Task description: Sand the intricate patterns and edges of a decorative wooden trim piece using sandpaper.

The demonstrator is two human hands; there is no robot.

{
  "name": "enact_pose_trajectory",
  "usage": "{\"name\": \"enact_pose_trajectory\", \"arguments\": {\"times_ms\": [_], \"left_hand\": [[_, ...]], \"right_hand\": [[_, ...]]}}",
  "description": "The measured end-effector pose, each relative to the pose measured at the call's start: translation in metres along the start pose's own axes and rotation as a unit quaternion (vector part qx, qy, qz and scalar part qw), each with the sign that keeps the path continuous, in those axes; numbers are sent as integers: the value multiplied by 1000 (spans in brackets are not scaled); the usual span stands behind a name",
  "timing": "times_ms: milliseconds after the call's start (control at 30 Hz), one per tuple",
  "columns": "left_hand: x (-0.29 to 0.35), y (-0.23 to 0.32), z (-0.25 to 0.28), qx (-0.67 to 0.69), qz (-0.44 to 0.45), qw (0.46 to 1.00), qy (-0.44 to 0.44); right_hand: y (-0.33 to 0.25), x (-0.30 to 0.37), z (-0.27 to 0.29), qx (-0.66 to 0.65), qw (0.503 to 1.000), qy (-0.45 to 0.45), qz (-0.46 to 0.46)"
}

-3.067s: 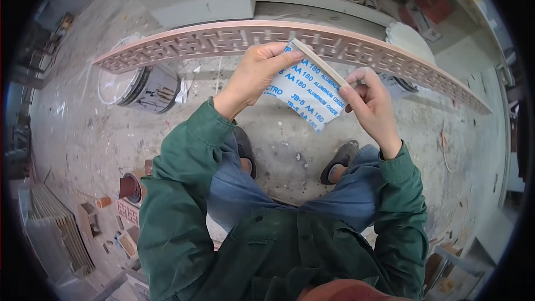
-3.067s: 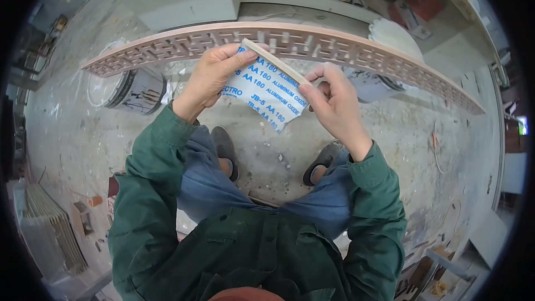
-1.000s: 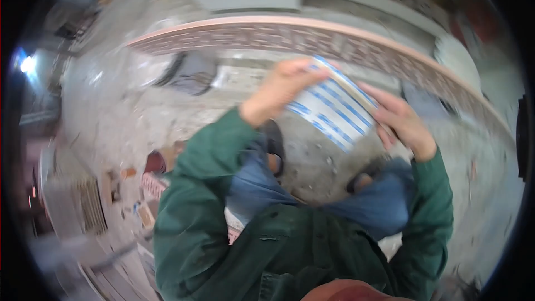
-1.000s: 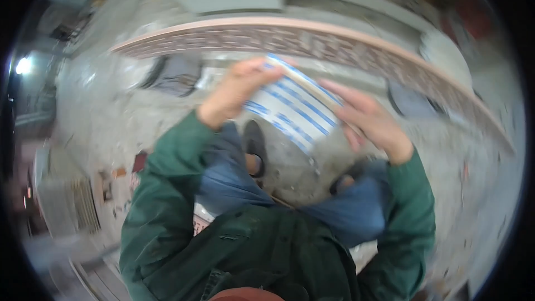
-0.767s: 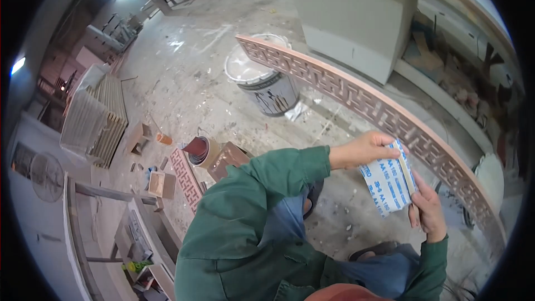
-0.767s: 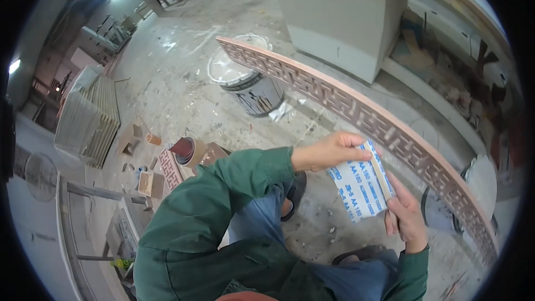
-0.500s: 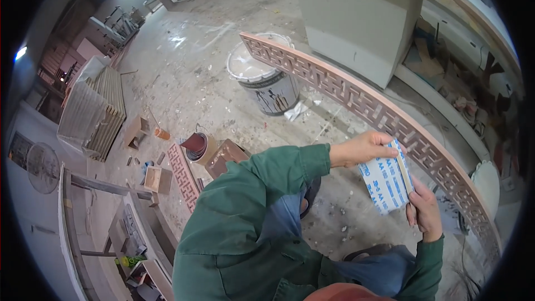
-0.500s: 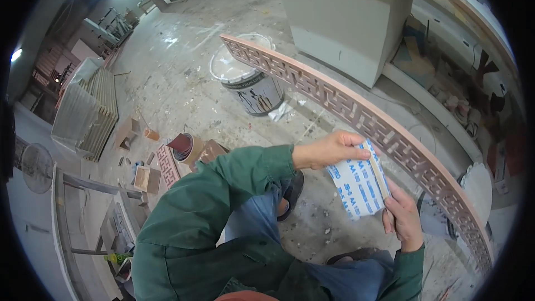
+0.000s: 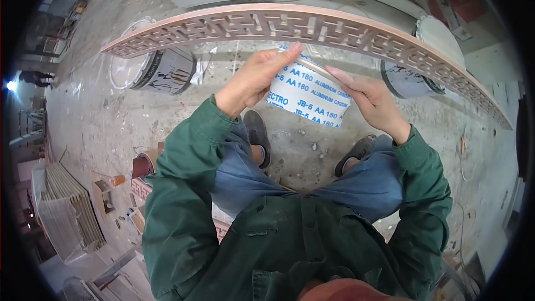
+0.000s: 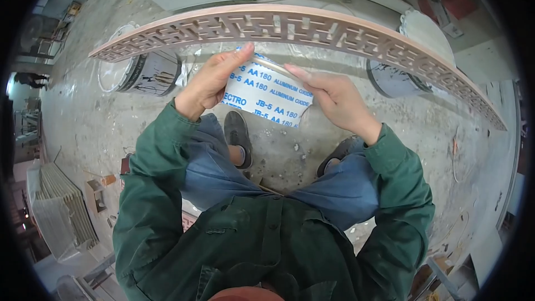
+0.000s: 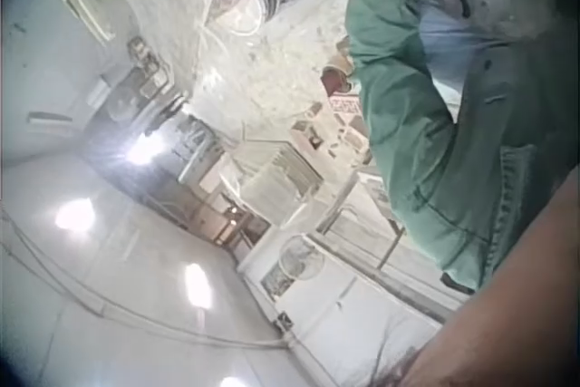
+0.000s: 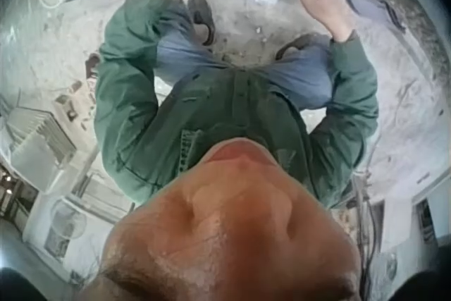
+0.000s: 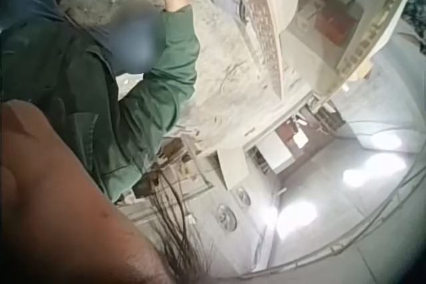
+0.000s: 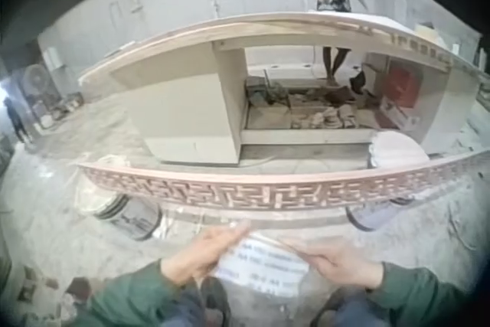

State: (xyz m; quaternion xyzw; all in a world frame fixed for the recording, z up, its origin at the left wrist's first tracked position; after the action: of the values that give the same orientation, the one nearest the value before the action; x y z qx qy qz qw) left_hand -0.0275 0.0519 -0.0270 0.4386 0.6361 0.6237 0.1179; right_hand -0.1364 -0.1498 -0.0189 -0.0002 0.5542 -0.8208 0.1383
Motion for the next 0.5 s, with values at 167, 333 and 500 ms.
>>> {"name": "enact_pose_trajectory", "arguments": {"times_ms": [167,333,500], "left_hand": [[-1,-5,-6,-9,4,999,32],[0,-4,-6,5,15,1000,8],[-1,-5,-5,12,-28,999,-25]], "right_hand": [[-9,7,-4,198,978,21,62],[-10,8,-5,230,969,36,80],[-8,11,-6,235,966,43,103]]}}
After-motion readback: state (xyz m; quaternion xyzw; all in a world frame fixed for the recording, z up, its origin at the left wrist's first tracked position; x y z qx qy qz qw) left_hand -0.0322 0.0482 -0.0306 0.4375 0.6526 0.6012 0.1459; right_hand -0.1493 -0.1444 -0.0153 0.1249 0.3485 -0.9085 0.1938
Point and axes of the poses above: each hand's wrist, its own x-axis away from the middle knuckle, its own z-axis out of the back of the hand, y = z × x, the point moved 3 cm from there along -x, towards the middle knuckle, and after that the axes turned 11 degrees about -x, right-handed, at the moved point
